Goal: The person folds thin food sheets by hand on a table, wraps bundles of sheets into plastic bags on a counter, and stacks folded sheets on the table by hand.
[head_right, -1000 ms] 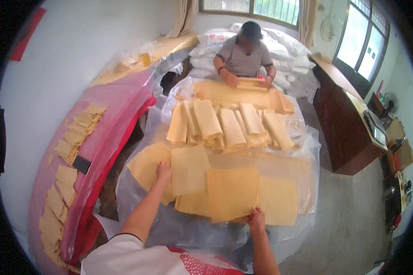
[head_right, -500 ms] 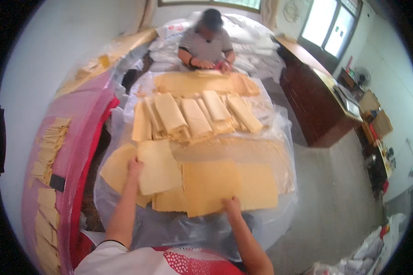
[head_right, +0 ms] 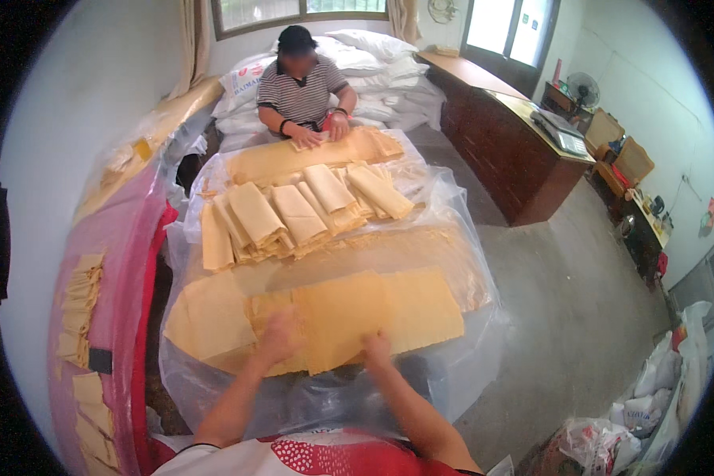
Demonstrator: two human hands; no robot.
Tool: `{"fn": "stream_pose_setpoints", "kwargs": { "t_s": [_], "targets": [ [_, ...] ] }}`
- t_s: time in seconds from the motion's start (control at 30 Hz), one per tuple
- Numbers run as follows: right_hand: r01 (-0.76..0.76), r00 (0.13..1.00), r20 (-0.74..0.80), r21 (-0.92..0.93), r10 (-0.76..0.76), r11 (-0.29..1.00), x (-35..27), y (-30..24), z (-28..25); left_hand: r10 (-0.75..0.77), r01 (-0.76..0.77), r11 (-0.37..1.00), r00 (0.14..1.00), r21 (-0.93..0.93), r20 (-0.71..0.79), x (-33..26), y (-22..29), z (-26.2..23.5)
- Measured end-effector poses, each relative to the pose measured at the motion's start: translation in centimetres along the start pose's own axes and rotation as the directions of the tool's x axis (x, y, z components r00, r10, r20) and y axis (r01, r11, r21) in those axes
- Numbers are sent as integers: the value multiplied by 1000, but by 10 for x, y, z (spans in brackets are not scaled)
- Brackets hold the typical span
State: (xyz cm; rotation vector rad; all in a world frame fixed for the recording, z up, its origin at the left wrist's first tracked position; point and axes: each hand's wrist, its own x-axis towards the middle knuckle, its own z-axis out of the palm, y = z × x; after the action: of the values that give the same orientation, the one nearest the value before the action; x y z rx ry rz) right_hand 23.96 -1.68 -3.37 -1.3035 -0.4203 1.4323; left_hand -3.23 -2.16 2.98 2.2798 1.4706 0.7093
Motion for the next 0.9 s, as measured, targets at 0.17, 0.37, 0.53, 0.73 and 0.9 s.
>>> {"fn": "stream_pose_setpoints", "kwargs": {
  "t_s": [0.17,0.37,0.53,0.73,0.9],
  "targets": [
    [-136,990,39,-62,139,989,-24,-13,-14,-45,-2,977,976,213,212,28,55,57],
    [-211,957,215,64,193,975,-39,-29,-26,-24,-28,957,984,290,176,27,41,74],
    [-152,967,229,175,110,973,-37,-23,-31,-51,-5,959,980,284,190,31,35,75],
    [173,976,3,-609,-216,774,-33,-12,-49,-75,-10,930,973,367,217,37,31,71],
    [33,992,-89,-491,-88,871,-30,0,-58,-76,-26,898,974,438,215,43,63,66]
  ]
}}
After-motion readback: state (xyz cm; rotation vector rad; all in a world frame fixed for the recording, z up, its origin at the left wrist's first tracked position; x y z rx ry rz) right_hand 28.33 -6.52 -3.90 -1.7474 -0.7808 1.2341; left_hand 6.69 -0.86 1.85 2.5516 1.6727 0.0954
